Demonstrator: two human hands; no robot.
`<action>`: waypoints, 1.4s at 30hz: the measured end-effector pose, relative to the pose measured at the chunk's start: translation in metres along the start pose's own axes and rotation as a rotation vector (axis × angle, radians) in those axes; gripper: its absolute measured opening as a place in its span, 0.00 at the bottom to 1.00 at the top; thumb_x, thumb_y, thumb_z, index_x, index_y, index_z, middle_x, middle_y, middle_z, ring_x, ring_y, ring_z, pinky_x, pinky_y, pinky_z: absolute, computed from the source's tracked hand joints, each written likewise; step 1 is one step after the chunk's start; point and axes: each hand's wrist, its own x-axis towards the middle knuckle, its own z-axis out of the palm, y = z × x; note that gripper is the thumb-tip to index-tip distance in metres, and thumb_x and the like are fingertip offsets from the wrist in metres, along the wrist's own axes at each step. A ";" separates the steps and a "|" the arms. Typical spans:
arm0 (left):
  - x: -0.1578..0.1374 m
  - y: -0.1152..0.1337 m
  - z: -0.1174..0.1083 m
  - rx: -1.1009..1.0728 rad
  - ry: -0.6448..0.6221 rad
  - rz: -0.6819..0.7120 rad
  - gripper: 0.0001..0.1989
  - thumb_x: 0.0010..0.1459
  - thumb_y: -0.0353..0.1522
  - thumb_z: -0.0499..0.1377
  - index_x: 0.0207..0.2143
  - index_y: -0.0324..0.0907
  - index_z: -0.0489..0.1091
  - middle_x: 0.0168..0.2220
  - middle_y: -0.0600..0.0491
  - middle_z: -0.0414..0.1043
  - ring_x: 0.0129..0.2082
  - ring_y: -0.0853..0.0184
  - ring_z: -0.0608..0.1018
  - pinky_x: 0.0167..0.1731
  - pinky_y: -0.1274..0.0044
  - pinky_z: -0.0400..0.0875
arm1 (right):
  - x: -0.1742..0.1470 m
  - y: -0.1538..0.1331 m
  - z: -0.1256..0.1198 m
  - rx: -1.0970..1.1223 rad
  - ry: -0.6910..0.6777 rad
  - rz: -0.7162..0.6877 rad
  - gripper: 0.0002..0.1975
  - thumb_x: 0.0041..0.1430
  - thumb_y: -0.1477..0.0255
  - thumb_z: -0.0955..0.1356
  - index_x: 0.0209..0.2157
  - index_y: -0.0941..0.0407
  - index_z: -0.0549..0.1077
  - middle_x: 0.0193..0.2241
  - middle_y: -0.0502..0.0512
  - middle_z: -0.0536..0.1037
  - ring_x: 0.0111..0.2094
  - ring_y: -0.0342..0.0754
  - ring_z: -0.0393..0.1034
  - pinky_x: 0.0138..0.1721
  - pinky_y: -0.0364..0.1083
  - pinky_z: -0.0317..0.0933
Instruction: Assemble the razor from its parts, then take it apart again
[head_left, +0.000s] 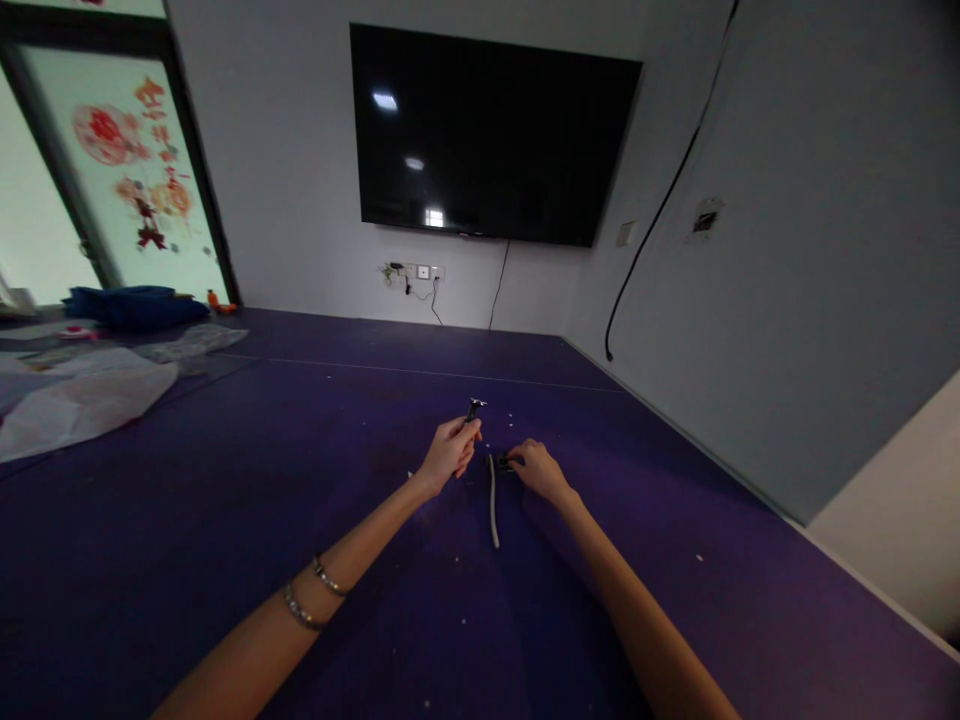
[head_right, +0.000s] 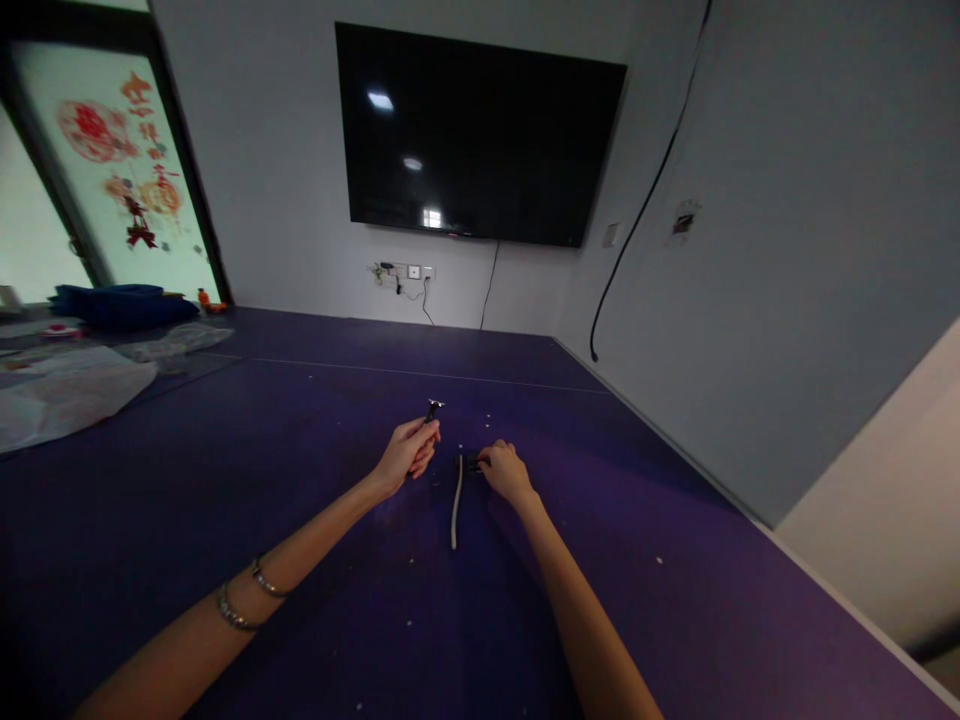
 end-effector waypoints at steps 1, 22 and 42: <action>0.000 -0.001 0.000 0.001 0.001 -0.005 0.15 0.53 0.43 0.56 0.24 0.41 0.60 0.11 0.66 0.48 0.07 0.80 0.51 0.06 0.85 0.48 | 0.000 0.000 0.000 0.009 0.011 -0.003 0.12 0.55 0.72 0.63 0.39 0.54 0.76 0.40 0.58 0.72 0.43 0.48 0.64 0.46 0.44 0.55; 0.002 -0.018 -0.003 0.012 0.031 -0.040 0.16 0.52 0.43 0.56 0.24 0.40 0.60 0.10 0.66 0.48 0.07 0.80 0.51 0.06 0.86 0.48 | 0.009 -0.010 -0.033 0.647 0.116 0.120 0.18 0.48 0.83 0.61 0.38 0.63 0.77 0.26 0.55 0.79 0.26 0.43 0.73 0.31 0.42 0.68; -0.020 -0.033 0.009 0.352 0.011 0.243 0.12 0.55 0.39 0.54 0.35 0.39 0.65 0.25 0.55 0.68 0.22 0.71 0.71 0.24 0.79 0.65 | -0.011 -0.049 -0.087 0.686 0.244 -0.289 0.12 0.52 0.72 0.65 0.37 0.57 0.77 0.30 0.54 0.75 0.25 0.41 0.68 0.26 0.40 0.64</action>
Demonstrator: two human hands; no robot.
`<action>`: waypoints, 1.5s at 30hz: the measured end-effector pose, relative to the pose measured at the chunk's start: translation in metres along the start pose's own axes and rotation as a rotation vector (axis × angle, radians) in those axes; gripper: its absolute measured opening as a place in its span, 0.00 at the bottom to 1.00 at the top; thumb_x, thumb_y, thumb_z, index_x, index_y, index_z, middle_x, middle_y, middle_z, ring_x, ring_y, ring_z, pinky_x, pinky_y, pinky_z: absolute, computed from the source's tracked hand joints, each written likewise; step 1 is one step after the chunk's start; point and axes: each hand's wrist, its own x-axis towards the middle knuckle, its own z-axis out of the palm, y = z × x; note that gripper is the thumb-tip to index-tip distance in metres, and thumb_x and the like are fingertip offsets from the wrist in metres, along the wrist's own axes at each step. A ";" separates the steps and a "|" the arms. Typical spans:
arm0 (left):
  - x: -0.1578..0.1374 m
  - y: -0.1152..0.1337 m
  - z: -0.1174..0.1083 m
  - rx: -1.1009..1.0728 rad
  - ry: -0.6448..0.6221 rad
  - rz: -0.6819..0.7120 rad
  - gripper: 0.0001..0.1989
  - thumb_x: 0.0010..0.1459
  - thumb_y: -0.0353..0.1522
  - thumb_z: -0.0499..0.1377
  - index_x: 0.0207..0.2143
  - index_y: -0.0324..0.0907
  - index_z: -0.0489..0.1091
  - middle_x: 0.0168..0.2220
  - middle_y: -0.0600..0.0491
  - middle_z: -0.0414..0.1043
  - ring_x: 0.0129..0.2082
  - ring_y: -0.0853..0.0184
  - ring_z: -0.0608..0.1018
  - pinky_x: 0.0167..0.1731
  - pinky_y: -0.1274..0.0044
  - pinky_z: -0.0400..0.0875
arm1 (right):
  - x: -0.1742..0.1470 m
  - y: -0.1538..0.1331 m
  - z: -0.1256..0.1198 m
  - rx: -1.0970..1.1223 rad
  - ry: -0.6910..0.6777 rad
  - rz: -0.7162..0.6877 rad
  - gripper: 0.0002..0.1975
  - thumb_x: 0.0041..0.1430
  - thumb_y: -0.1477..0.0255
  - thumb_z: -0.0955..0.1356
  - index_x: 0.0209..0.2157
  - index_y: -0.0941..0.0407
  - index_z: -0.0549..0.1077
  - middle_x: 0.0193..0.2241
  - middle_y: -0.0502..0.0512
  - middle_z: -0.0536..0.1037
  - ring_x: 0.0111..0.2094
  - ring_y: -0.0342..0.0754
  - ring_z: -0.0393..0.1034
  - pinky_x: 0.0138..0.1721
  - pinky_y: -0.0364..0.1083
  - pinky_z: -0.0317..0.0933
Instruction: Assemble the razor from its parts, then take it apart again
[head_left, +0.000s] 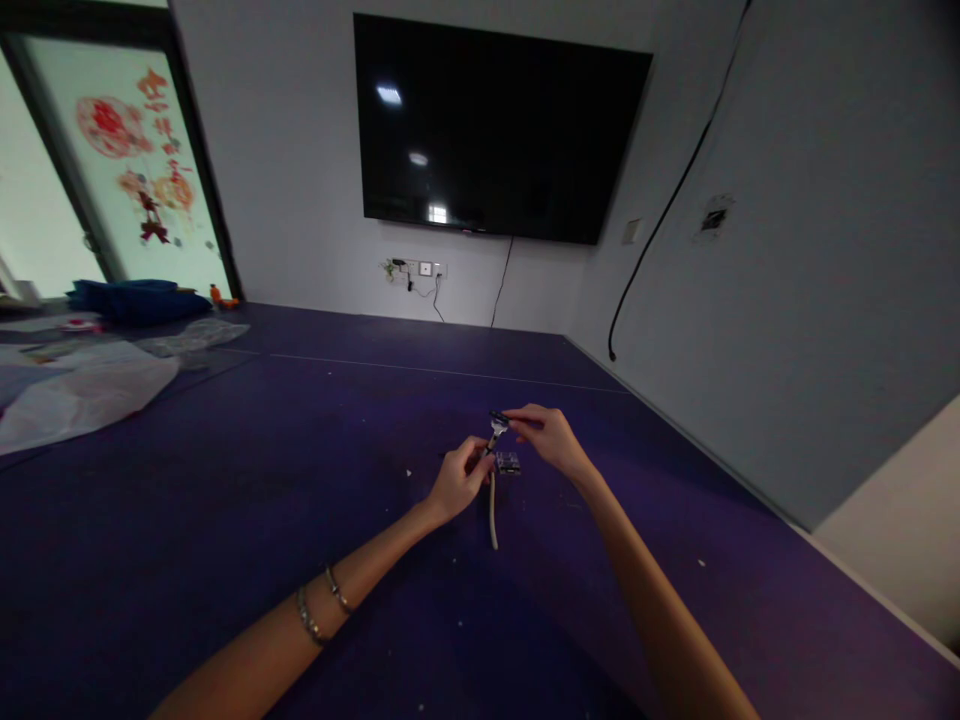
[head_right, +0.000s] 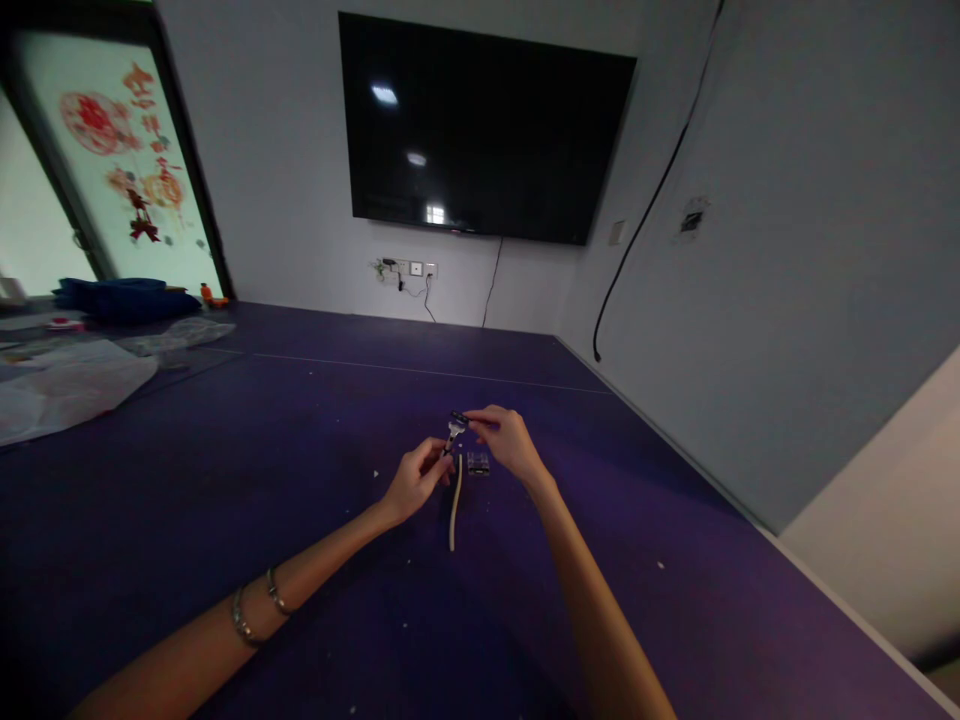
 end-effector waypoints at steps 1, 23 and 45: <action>0.000 0.000 0.000 -0.002 0.001 0.000 0.12 0.56 0.39 0.54 0.35 0.40 0.64 0.25 0.55 0.69 0.22 0.71 0.71 0.24 0.79 0.65 | 0.000 -0.003 0.000 -0.006 -0.007 -0.013 0.12 0.52 0.72 0.65 0.37 0.57 0.77 0.30 0.54 0.75 0.26 0.41 0.68 0.26 0.40 0.64; 0.001 -0.008 0.001 -0.021 0.024 -0.006 0.10 0.56 0.38 0.54 0.35 0.40 0.64 0.24 0.55 0.69 0.22 0.72 0.72 0.25 0.79 0.65 | -0.003 -0.027 0.000 -0.101 -0.029 -0.143 0.11 0.54 0.76 0.63 0.36 0.57 0.77 0.31 0.54 0.75 0.31 0.42 0.68 0.32 0.41 0.60; 0.011 -0.001 -0.003 -0.089 0.136 -0.026 0.10 0.55 0.37 0.55 0.35 0.39 0.65 0.26 0.54 0.72 0.25 0.68 0.76 0.28 0.77 0.69 | -0.002 -0.018 0.003 -0.034 0.039 -0.063 0.15 0.53 0.72 0.66 0.44 0.55 0.73 0.41 0.57 0.75 0.35 0.44 0.70 0.36 0.43 0.63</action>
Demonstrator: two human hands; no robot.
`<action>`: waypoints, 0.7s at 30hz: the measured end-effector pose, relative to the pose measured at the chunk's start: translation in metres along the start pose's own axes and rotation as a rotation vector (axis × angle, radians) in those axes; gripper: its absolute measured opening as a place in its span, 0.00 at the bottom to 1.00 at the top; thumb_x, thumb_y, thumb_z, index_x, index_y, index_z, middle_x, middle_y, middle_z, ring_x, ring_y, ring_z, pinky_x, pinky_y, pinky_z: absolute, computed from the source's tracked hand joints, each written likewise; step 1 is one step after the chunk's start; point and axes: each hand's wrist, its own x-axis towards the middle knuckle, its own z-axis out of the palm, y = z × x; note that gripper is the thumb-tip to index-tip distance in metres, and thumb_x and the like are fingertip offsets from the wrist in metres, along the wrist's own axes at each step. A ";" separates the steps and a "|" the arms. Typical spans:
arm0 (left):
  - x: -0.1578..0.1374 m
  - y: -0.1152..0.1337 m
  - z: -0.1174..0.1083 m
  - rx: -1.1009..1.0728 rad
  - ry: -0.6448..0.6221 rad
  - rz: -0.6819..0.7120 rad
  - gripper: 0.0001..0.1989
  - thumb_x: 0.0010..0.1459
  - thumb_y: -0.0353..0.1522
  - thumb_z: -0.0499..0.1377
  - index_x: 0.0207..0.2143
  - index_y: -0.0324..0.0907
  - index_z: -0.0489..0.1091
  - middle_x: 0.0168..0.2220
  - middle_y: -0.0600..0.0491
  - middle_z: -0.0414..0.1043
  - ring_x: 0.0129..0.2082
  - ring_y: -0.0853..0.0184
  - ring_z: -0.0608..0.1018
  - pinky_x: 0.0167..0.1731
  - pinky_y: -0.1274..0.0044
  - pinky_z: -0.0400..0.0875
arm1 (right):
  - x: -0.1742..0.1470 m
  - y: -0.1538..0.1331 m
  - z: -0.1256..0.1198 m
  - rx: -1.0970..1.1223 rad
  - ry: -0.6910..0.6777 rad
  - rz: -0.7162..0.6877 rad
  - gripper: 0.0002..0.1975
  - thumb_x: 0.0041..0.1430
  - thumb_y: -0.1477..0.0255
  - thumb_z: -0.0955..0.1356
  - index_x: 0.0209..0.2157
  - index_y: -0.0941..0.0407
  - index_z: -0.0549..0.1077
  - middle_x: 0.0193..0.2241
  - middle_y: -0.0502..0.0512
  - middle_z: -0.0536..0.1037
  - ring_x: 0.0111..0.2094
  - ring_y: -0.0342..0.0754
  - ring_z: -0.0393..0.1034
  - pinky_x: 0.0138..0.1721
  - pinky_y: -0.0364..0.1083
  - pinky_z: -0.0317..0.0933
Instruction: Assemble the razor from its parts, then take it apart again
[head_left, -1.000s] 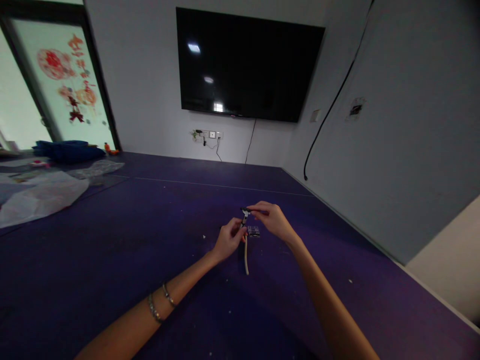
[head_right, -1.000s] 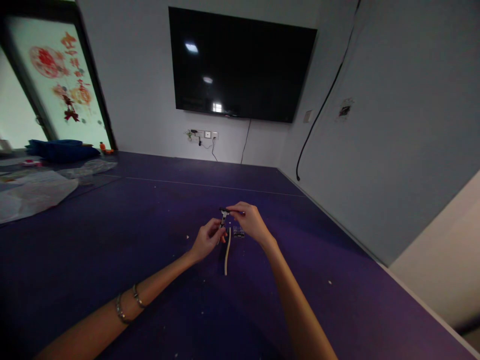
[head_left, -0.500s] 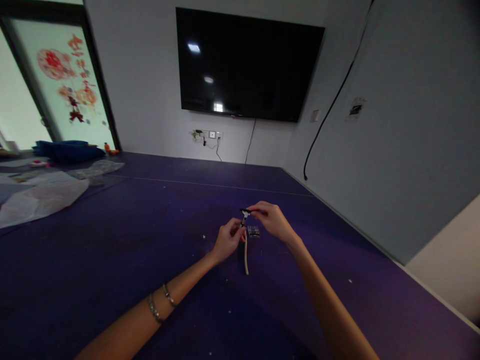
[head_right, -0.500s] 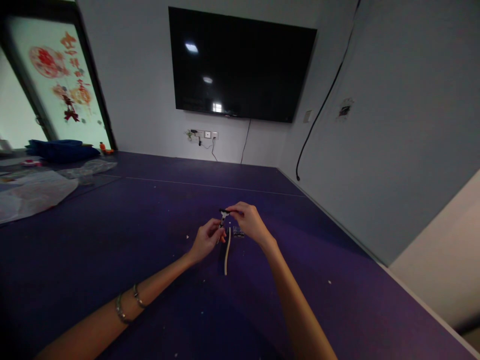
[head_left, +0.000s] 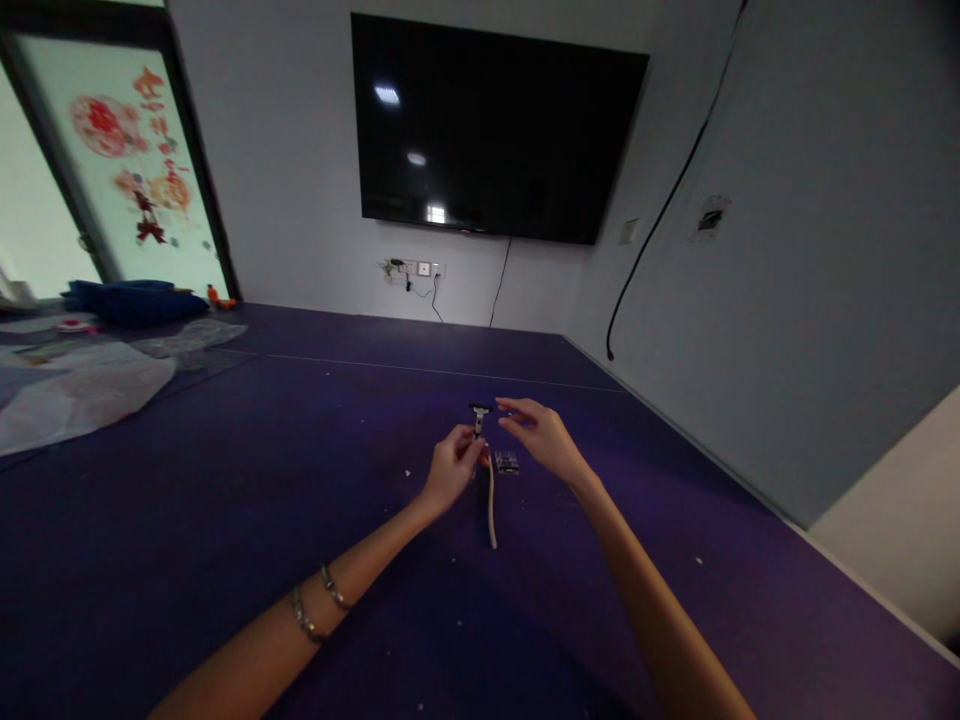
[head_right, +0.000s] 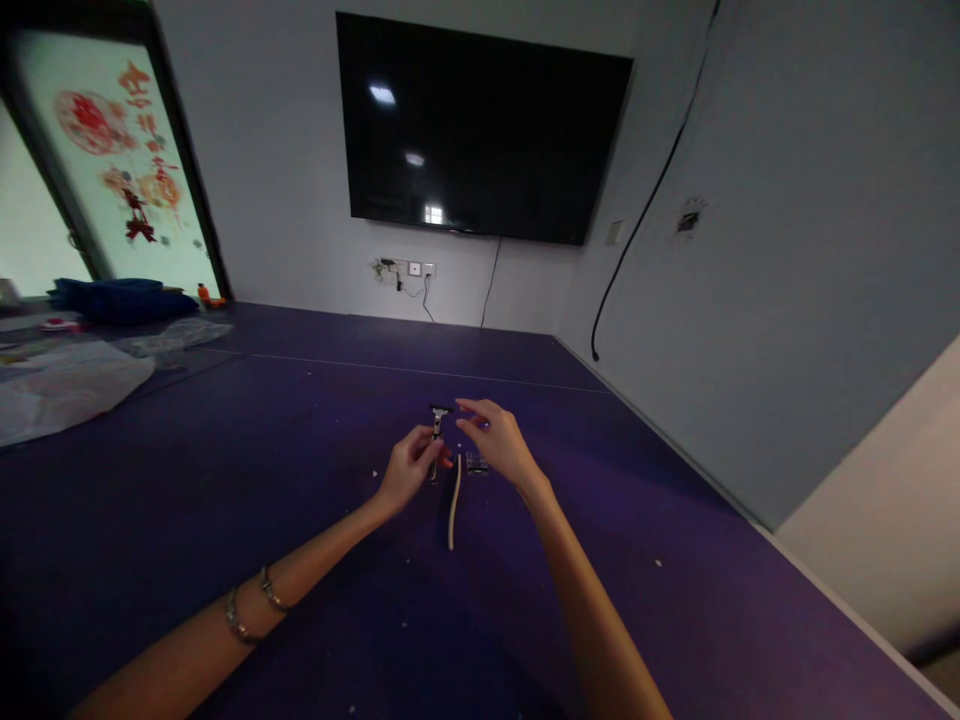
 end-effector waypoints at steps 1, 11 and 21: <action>0.005 0.002 -0.003 -0.009 0.031 0.001 0.10 0.55 0.37 0.56 0.35 0.39 0.65 0.27 0.53 0.73 0.27 0.67 0.77 0.31 0.76 0.69 | 0.000 0.002 0.000 -0.007 0.027 0.031 0.16 0.53 0.71 0.66 0.44 0.55 0.73 0.43 0.57 0.75 0.34 0.44 0.71 0.36 0.44 0.63; 0.027 0.018 -0.014 -0.201 0.213 -0.185 0.10 0.47 0.32 0.62 0.32 0.38 0.65 0.31 0.49 0.76 0.33 0.64 0.78 0.38 0.72 0.69 | -0.009 -0.005 0.028 -0.192 -0.220 0.152 0.15 0.49 0.62 0.69 0.37 0.56 0.76 0.30 0.54 0.79 0.30 0.45 0.72 0.33 0.43 0.61; 0.024 0.010 -0.013 -0.031 0.213 -0.246 0.16 0.41 0.36 0.66 0.28 0.39 0.63 0.22 0.51 0.73 0.24 0.65 0.77 0.24 0.78 0.67 | -0.016 -0.029 0.050 -0.718 -0.189 0.298 0.15 0.54 0.59 0.64 0.35 0.54 0.75 0.31 0.57 0.78 0.32 0.51 0.73 0.31 0.43 0.59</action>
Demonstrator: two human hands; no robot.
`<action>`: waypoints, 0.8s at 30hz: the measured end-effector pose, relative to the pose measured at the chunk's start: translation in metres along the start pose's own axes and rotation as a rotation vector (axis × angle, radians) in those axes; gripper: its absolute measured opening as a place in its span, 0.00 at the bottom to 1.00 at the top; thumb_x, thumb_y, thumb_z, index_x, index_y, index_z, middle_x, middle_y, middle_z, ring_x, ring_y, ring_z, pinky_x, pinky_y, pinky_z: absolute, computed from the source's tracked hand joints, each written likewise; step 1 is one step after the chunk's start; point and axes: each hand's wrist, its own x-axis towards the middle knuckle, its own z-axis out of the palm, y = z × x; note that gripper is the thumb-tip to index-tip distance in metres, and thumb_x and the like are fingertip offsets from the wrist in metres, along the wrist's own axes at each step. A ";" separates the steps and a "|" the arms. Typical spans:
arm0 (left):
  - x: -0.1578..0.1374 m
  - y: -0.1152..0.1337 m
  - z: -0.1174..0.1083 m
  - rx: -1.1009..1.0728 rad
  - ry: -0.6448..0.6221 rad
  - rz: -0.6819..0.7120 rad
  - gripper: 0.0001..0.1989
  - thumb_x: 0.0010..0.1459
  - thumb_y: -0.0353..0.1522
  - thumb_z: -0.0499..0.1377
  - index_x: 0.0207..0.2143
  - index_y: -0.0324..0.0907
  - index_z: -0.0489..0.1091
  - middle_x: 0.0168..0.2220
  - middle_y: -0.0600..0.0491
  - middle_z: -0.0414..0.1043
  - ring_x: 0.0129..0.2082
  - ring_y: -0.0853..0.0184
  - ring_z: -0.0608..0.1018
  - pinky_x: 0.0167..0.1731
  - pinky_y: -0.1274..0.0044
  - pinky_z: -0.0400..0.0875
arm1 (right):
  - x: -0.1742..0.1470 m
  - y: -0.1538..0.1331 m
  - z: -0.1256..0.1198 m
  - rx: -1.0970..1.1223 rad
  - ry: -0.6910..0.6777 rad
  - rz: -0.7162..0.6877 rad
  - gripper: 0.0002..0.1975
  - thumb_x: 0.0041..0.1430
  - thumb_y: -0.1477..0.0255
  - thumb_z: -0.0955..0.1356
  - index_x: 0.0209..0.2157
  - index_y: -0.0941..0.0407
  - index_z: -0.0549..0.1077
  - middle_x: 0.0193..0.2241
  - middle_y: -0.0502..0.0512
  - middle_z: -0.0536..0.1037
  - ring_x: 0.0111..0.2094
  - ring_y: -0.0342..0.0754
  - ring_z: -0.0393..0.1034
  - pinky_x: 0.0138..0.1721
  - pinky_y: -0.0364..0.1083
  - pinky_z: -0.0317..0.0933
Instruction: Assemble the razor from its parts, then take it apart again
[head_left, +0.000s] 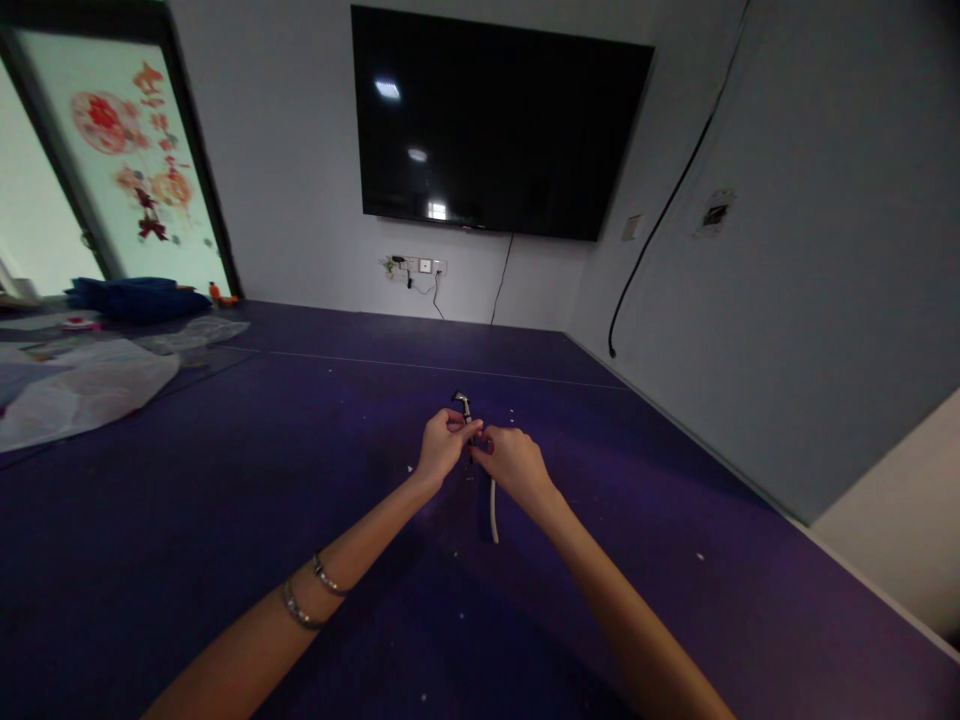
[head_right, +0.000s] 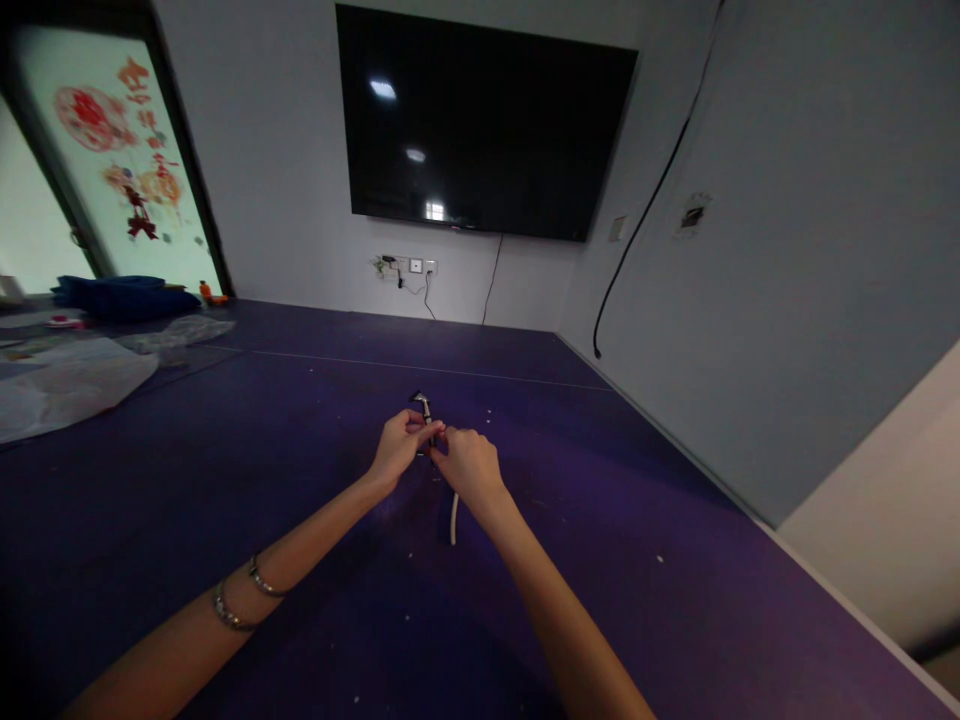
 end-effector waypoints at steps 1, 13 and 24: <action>0.000 0.000 0.000 0.014 0.002 0.009 0.16 0.41 0.36 0.66 0.27 0.39 0.63 0.21 0.52 0.73 0.24 0.66 0.76 0.23 0.78 0.66 | -0.001 -0.002 0.002 -0.021 -0.004 -0.015 0.15 0.56 0.60 0.63 0.35 0.54 0.75 0.31 0.57 0.78 0.32 0.51 0.73 0.31 0.43 0.59; 0.014 -0.016 -0.008 0.091 -0.003 0.018 0.11 0.46 0.37 0.63 0.27 0.37 0.69 0.25 0.49 0.75 0.27 0.65 0.78 0.31 0.75 0.70 | 0.006 0.009 0.023 0.184 -0.041 0.028 0.12 0.52 0.68 0.63 0.23 0.59 0.76 0.22 0.57 0.77 0.27 0.46 0.72 0.27 0.40 0.55; 0.054 -0.043 -0.048 0.071 0.097 -0.040 0.02 0.44 0.28 0.58 0.24 0.37 0.70 0.25 0.49 0.75 0.28 0.67 0.77 0.35 0.74 0.71 | 0.015 0.034 0.061 0.263 -0.297 0.182 0.13 0.49 0.67 0.64 0.18 0.60 0.73 0.18 0.56 0.74 0.23 0.46 0.69 0.22 0.39 0.54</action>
